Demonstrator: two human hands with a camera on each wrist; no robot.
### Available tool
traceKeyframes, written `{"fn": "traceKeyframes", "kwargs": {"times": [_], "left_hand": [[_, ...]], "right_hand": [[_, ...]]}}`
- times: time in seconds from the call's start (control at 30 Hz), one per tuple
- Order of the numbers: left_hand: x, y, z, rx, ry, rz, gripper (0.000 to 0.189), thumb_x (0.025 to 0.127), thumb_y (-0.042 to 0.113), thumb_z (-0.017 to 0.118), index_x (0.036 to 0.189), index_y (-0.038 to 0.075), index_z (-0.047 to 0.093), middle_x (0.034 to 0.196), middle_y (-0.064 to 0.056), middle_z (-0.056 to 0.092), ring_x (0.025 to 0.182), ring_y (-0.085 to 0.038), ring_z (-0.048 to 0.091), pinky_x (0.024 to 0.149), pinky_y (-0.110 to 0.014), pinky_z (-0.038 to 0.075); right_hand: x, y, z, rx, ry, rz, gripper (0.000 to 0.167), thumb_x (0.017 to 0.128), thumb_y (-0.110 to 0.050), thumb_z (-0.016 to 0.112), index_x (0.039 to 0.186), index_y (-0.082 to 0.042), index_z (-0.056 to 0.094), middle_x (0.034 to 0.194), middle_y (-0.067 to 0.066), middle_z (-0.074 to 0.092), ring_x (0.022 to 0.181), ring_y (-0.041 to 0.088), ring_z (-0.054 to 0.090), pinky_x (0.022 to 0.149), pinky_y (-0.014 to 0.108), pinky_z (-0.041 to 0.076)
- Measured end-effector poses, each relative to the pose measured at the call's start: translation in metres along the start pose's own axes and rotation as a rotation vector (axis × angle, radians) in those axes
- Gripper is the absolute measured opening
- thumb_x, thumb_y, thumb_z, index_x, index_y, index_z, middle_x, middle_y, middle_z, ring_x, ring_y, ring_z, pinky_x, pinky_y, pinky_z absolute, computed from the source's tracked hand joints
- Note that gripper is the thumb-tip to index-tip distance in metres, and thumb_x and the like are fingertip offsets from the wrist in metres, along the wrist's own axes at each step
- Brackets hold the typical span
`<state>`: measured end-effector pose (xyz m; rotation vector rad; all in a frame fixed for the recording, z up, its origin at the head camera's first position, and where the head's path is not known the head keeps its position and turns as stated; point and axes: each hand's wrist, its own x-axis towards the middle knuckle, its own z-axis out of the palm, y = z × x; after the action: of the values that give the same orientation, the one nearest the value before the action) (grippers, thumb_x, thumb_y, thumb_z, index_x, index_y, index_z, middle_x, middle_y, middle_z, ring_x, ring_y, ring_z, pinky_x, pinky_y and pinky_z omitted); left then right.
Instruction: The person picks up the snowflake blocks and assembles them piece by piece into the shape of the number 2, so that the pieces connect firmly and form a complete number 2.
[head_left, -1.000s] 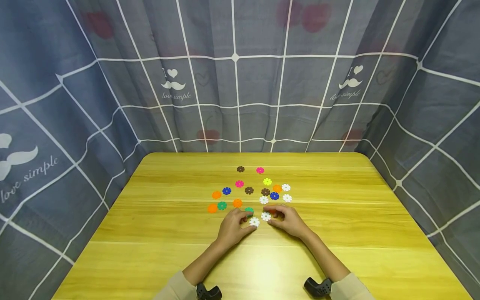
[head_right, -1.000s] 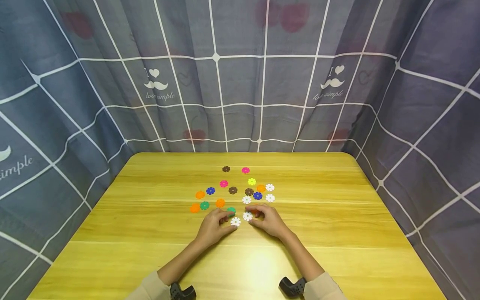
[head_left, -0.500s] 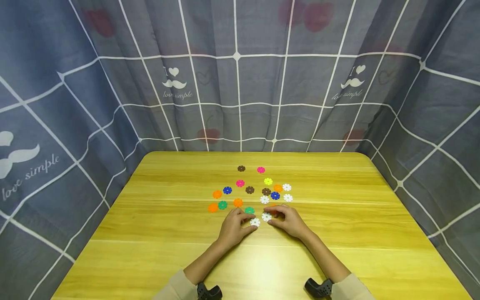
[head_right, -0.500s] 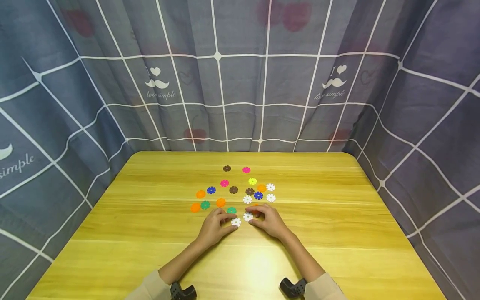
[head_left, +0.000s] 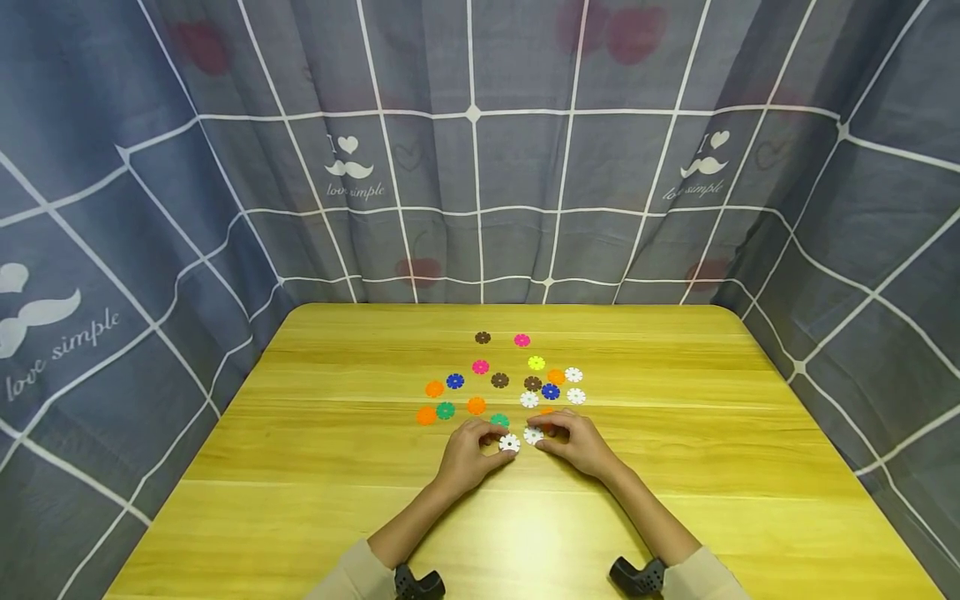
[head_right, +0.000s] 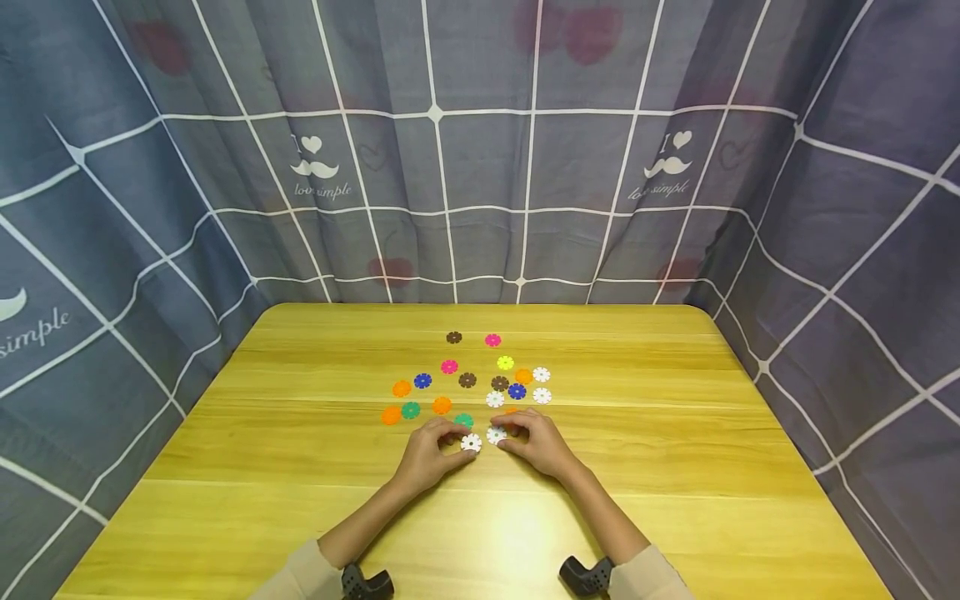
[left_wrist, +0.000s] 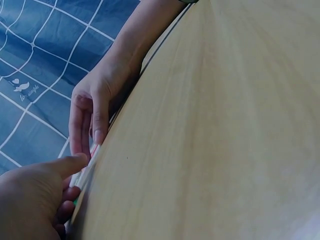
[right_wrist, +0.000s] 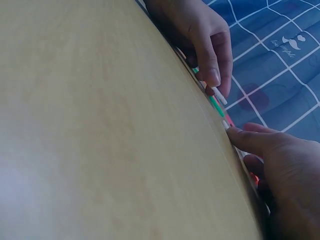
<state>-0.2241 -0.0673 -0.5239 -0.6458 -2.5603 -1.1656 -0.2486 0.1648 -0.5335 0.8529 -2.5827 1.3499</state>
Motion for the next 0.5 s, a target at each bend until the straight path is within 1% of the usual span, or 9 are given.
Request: {"fn": "traceKeyframes", "kwargs": {"times": [0.17, 0.37, 0.5], "left_hand": [[0.000, -0.001, 0.001, -0.057, 0.020, -0.006, 0.031, 0.071, 0.029, 0.080, 0.094, 0.011, 0.069, 0.082, 0.004, 0.064, 0.073, -0.010, 0.056, 0.066, -0.021, 0.048], [0.001, -0.001, 0.001, -0.091, 0.021, -0.021, 0.030, 0.072, 0.026, 0.080, 0.094, 0.010, 0.069, 0.080, 0.003, 0.065, 0.071, -0.010, 0.058, 0.064, -0.022, 0.049], [0.001, 0.000, 0.001, -0.103, 0.021, -0.022, 0.031, 0.071, 0.025, 0.081, 0.095, 0.009, 0.069, 0.080, 0.003, 0.066, 0.070, -0.010, 0.058, 0.063, -0.022, 0.049]], "right_hand": [[0.000, 0.000, 0.001, 0.032, -0.012, 0.008, 0.031, 0.081, -0.020, 0.072, 0.111, -0.018, 0.066, 0.107, -0.009, 0.063, 0.087, 0.010, 0.055, 0.076, 0.027, 0.048], [0.000, -0.003, 0.001, 0.060, -0.023, 0.001, 0.030, 0.081, -0.017, 0.072, 0.110, -0.018, 0.066, 0.105, -0.007, 0.062, 0.088, 0.012, 0.055, 0.076, 0.027, 0.047], [0.000, -0.011, -0.001, 0.049, -0.016, -0.009, 0.031, 0.080, -0.012, 0.073, 0.110, -0.013, 0.065, 0.106, -0.002, 0.062, 0.090, 0.015, 0.055, 0.079, 0.028, 0.047]]}}
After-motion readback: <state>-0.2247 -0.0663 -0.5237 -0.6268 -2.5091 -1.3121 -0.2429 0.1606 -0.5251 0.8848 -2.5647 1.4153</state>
